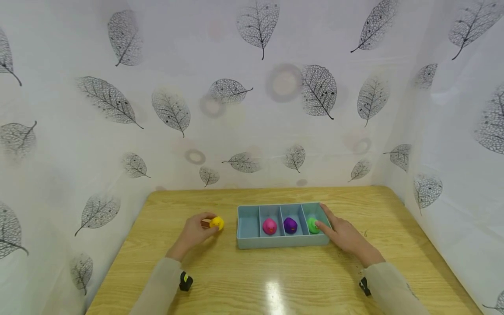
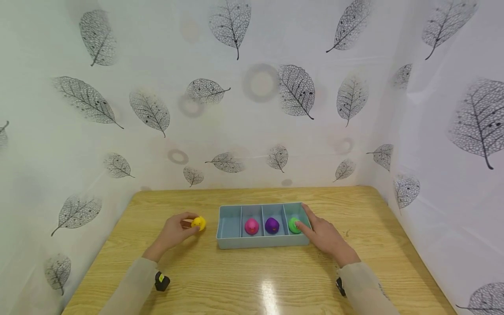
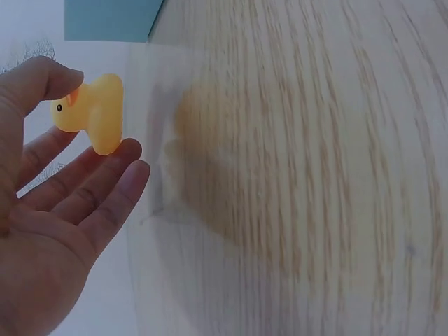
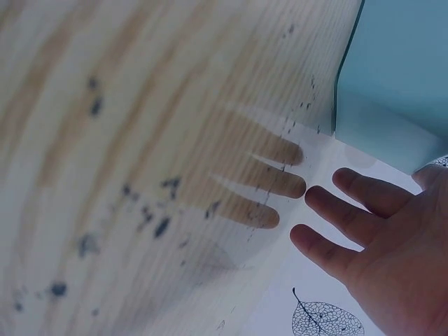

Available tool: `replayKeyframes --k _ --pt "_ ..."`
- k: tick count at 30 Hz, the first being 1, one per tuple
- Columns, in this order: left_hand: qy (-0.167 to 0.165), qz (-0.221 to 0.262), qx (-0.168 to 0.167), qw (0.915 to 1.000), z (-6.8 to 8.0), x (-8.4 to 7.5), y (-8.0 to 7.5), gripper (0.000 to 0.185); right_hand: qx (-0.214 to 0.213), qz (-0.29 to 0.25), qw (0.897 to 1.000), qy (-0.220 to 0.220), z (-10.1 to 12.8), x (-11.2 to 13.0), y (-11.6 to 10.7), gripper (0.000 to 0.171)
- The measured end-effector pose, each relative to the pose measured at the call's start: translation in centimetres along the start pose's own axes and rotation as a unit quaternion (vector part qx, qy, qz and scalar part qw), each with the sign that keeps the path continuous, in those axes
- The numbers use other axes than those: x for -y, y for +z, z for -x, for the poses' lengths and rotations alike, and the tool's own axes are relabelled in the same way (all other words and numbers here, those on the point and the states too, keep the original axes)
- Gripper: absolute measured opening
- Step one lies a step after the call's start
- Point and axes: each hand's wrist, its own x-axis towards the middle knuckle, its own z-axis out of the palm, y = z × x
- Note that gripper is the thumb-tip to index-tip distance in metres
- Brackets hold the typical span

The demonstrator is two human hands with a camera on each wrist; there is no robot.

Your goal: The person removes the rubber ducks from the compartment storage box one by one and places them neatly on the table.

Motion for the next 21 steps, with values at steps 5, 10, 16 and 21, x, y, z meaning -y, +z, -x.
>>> replayKeyframes --k 5,10,16,21 --pt "0.001 -0.018 -0.003 0.9998 0.1 0.7 -0.2 0.037 -0.002 0.003 1.000 0.000 0.0 0.0 0.0 0.079" --pt "0.000 -0.030 -0.004 0.9995 0.1 1.3 -0.5 0.037 0.001 0.005 1.000 0.002 0.0 0.0 0.0 0.079" --pt "-0.010 -0.030 0.005 0.9995 0.0 1.4 -0.8 0.038 0.003 0.006 1.000 0.000 0.1 0.3 -0.1 0.079" --pt "-0.008 -0.038 0.011 0.9992 0.0 1.5 -0.8 0.037 0.001 0.008 1.000 -0.002 0.0 0.3 -0.1 0.079"
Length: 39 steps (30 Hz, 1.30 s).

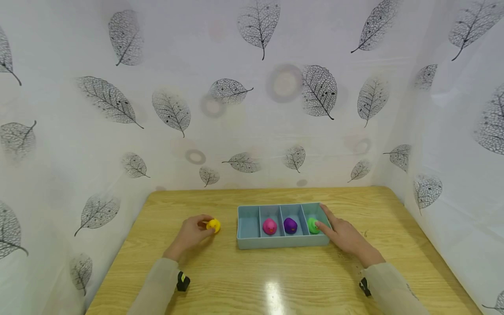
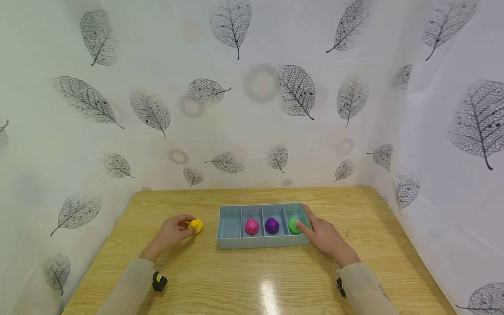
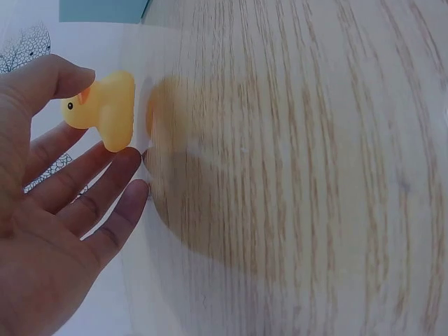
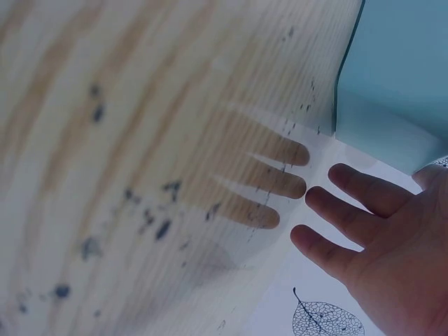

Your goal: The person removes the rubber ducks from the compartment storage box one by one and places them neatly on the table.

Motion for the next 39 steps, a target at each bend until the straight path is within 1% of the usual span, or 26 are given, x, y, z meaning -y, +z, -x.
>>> replayKeyframes --k 10,13,21,33,39 --pt "0.000 -0.016 0.013 0.9998 -0.15 0.36 0.14 0.034 -0.004 -0.003 1.000 -0.001 -0.07 -0.27 0.27 0.079" --pt "-0.001 -0.014 0.015 0.9998 -0.18 0.39 0.16 0.034 -0.006 -0.005 1.000 -0.002 -0.09 -0.30 0.30 0.078" --pt "0.012 -0.012 0.017 0.9997 -0.13 0.37 0.13 0.035 -0.006 -0.005 1.000 0.000 -0.09 -0.49 0.34 0.078" --pt "0.013 -0.025 0.017 0.9995 0.07 0.11 0.01 0.037 -0.001 -0.006 1.000 0.005 -0.13 -0.44 0.17 0.079" --pt "0.016 -0.029 0.017 0.9993 0.04 0.23 -0.02 0.038 0.001 -0.007 1.000 0.008 -0.14 -0.56 0.25 0.079"
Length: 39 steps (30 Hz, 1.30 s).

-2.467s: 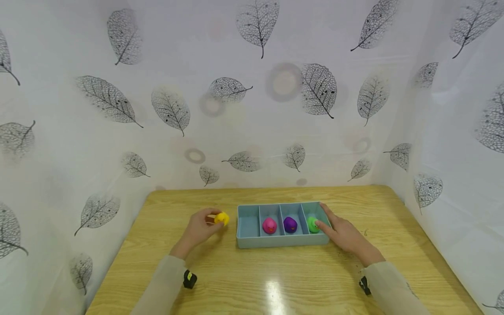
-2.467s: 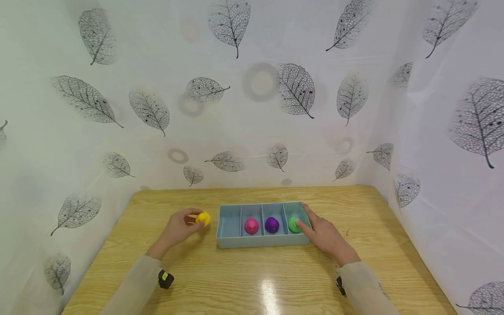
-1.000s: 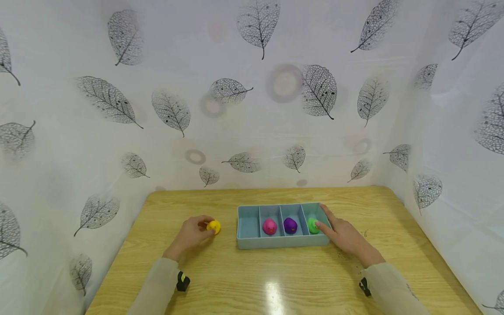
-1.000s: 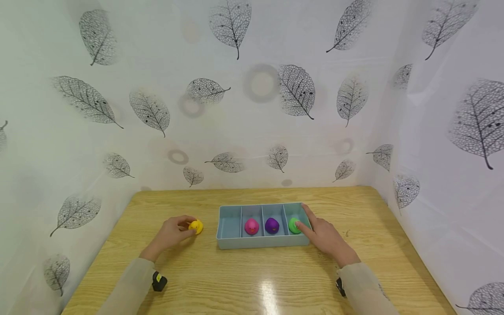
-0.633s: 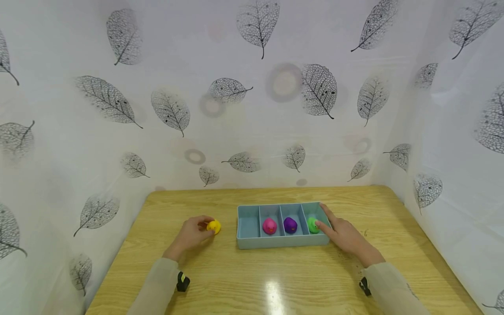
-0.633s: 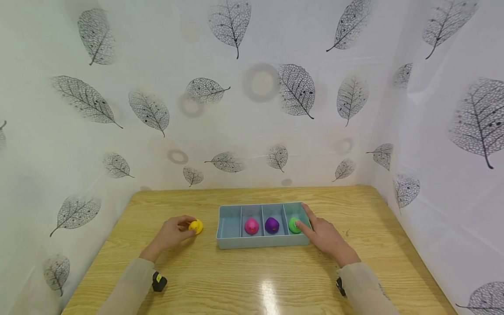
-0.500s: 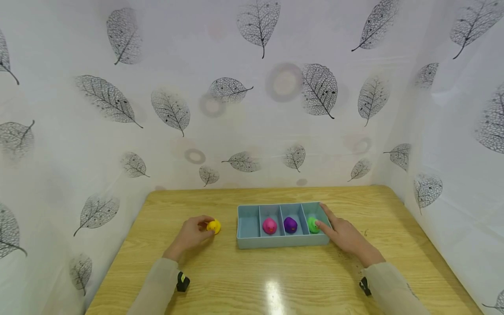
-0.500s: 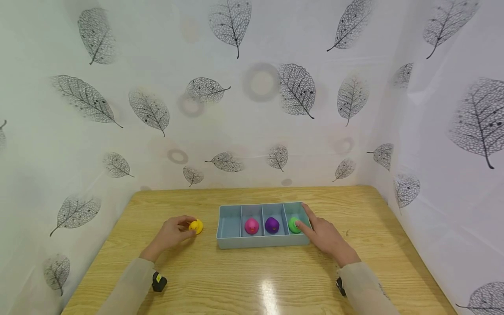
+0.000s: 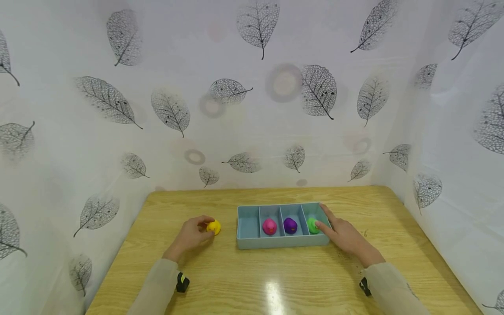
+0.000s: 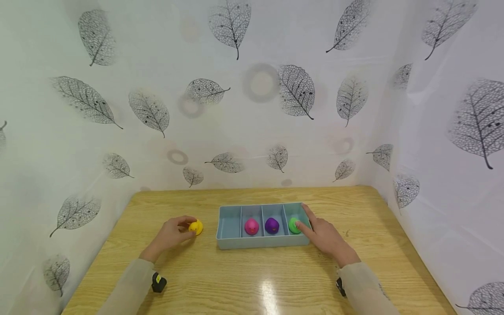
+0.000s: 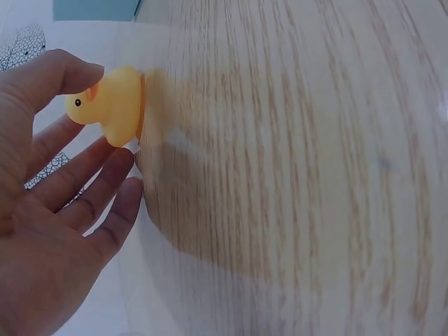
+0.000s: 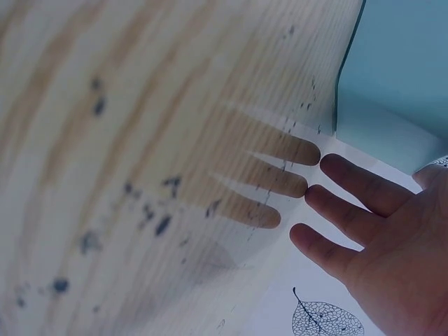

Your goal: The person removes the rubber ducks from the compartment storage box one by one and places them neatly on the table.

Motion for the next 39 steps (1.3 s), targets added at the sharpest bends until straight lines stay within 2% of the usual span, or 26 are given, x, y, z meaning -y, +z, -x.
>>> replayKeyframes --k 7,15,22,32,39 --pt "0.008 0.003 -0.006 0.9999 0.1 -0.2 0.0 0.041 -0.016 0.009 1.000 -0.016 0.0 0.0 0.1 0.079" --pt "0.021 -0.015 -0.040 0.9989 0.1 -1.7 -0.4 0.049 -0.035 0.034 0.998 -0.031 0.1 0.3 -0.1 0.076" --pt "0.071 -0.027 -0.079 0.9940 -0.4 -3.9 -0.3 0.049 -0.037 0.046 0.998 -0.034 0.0 0.4 -0.3 0.075" --pt "0.131 0.004 -0.072 0.9888 -0.8 -6.8 0.4 0.046 -0.042 0.047 0.997 -0.034 0.2 0.5 -0.3 0.074" --pt "0.129 0.029 -0.041 0.9904 -1.1 -7.9 1.0 0.048 -0.039 0.049 0.997 -0.035 0.1 0.5 -0.2 0.074"
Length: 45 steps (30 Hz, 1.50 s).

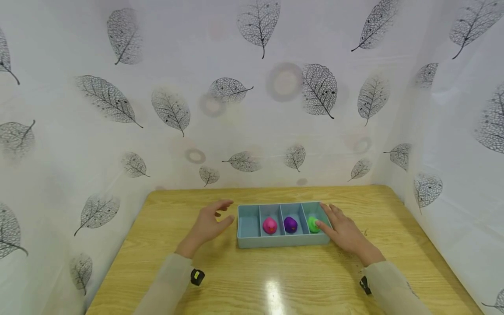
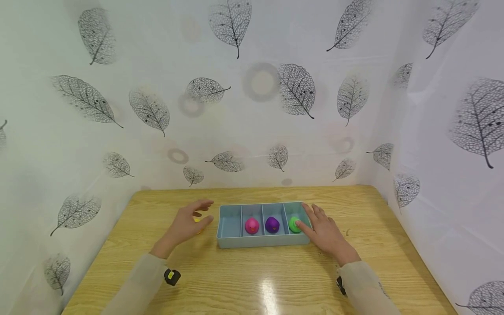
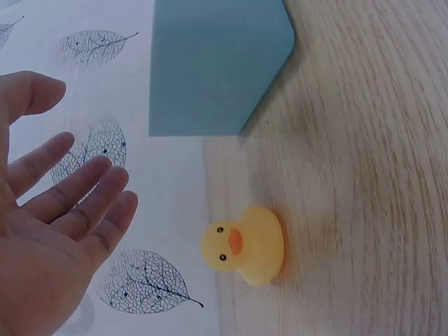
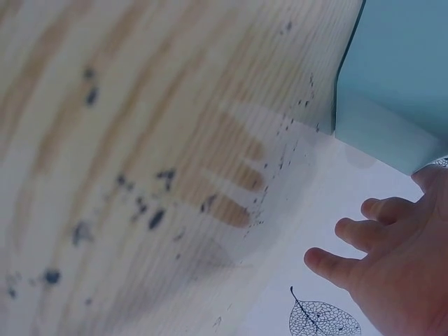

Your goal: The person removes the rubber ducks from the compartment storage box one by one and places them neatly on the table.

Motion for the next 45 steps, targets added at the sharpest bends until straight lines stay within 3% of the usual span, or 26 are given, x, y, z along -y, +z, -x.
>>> replayKeyframes --k 8,31,45 --pt "0.029 0.001 0.004 0.9996 -0.5 -0.9 0.7 0.047 0.003 -0.004 1.000 0.005 0.0 0.0 0.1 0.075" --pt "0.038 0.064 0.066 0.9951 -1.7 -3.3 3.3 0.049 -0.001 -0.009 1.000 -0.001 0.0 0.0 0.2 0.075" --pt "0.035 0.049 0.099 0.9933 -2.1 -3.0 5.1 0.052 0.002 -0.015 1.000 0.002 0.1 0.0 0.3 0.076"
